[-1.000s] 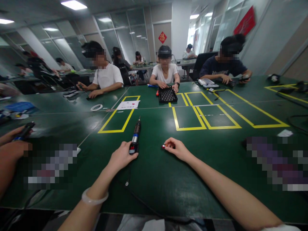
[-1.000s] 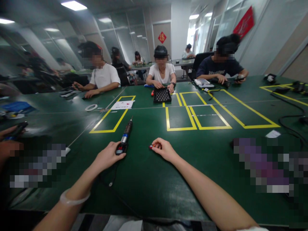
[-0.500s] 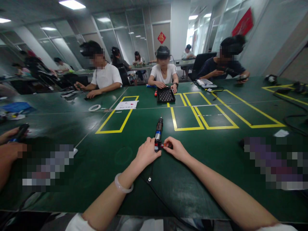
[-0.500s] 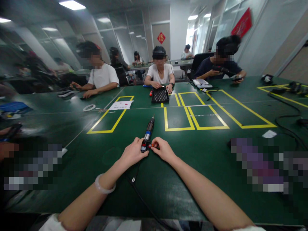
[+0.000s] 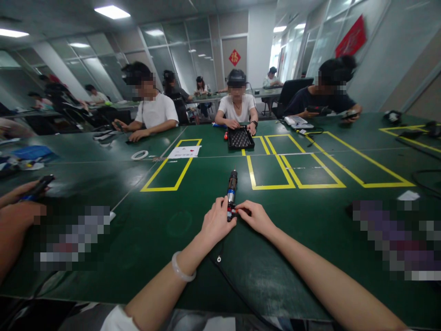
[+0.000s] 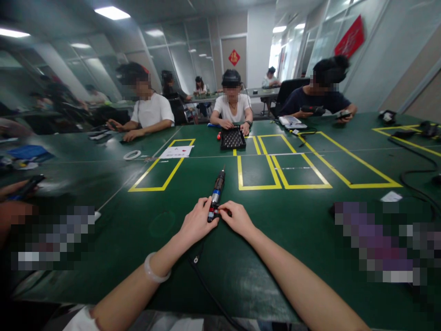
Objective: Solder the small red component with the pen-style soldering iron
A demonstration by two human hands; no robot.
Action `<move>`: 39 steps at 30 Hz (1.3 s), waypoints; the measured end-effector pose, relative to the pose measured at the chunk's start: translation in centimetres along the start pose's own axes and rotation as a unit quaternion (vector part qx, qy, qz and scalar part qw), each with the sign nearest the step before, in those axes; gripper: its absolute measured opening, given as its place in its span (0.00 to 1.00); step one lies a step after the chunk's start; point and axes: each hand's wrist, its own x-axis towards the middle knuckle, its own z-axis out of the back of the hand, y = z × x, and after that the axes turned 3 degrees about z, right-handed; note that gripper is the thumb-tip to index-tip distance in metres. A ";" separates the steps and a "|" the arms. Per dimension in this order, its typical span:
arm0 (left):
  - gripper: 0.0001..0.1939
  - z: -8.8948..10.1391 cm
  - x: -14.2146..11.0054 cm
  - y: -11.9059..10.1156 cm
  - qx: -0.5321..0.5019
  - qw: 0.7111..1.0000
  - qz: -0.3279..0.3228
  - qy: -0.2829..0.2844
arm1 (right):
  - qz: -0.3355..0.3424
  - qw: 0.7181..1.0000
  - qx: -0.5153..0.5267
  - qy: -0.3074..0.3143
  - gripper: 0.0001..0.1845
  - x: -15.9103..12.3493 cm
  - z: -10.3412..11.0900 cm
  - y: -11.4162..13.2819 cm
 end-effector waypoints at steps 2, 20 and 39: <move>0.35 -0.1 0.2 -0.1 0.003 1.000 0.004 -0.003 | -0.008 1.000 0.016 -0.002 0.10 0.0 0.1 0.1; 0.34 1.5 0.0 6.1 0.050 0.998 0.036 0.004 | -0.034 0.993 0.105 0.043 0.10 -0.1 0.4 0.3; 0.38 5.6 -5.2 28.1 0.094 0.979 0.181 0.024 | -0.025 0.995 0.072 0.070 0.08 -0.1 0.4 0.0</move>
